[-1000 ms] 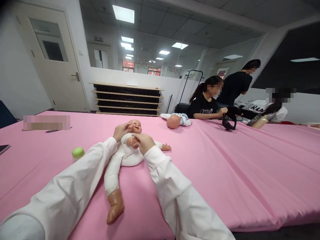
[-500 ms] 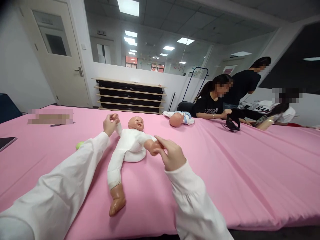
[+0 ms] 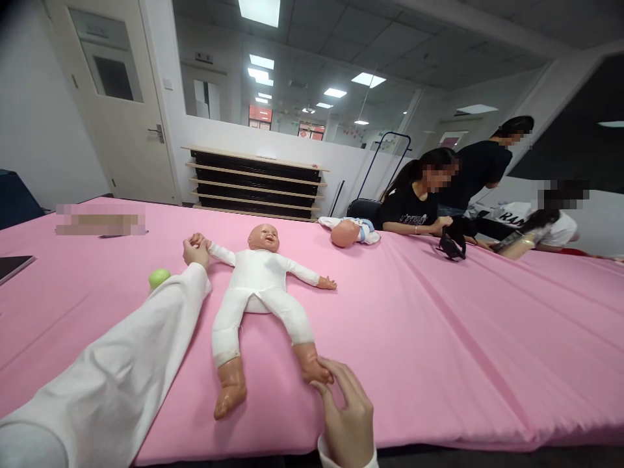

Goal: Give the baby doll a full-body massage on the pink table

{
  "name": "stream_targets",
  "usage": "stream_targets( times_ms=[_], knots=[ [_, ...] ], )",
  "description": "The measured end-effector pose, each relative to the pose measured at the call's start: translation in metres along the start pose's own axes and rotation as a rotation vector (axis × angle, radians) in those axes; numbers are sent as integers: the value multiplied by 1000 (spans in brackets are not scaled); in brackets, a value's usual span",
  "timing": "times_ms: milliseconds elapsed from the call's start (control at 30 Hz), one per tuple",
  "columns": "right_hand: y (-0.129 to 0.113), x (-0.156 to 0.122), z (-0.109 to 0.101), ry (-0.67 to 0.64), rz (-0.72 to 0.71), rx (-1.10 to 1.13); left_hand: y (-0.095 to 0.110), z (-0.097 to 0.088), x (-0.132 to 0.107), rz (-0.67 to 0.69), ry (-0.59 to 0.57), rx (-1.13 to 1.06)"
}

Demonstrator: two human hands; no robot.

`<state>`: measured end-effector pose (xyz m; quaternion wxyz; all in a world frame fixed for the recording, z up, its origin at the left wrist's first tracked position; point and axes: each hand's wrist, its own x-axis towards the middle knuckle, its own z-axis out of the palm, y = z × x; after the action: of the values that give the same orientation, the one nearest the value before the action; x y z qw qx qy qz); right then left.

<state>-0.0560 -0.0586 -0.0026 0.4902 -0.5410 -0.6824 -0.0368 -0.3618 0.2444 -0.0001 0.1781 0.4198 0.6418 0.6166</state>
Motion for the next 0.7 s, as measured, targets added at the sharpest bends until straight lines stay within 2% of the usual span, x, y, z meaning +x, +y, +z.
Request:
stream_targets(
  times_ms=[67, 100, 167, 267, 333, 433, 533, 633, 700],
  knots=[
    [-15, 31, -9, 49, -119, -32, 24, 7, 9, 83, -22, 8],
    [-23, 49, -11, 40, -179, -40, 38, 12, 11, 162, -75, 17],
    [-38, 87, -8, -22, -313, -45, 64, 23, 11, 362, -256, 48],
    [-52, 134, 18, -127, -518, -61, 89, 40, 1, 588, -518, 153],
    [-52, 152, 47, -187, -604, -97, 93, 50, -9, 672, -635, 259],
    [-43, 160, 94, -252, -650, -159, 85, 61, -20, 755, -761, 403],
    [-33, 154, 128, -297, -660, -180, 75, 67, -26, 777, -799, 464],
    [-31, 152, 134, -285, -659, -150, 72, 65, -24, 762, -799, 450],
    [-35, 155, 119, -236, -630, -111, 73, 60, -18, 732, -774, 421]
  ],
)
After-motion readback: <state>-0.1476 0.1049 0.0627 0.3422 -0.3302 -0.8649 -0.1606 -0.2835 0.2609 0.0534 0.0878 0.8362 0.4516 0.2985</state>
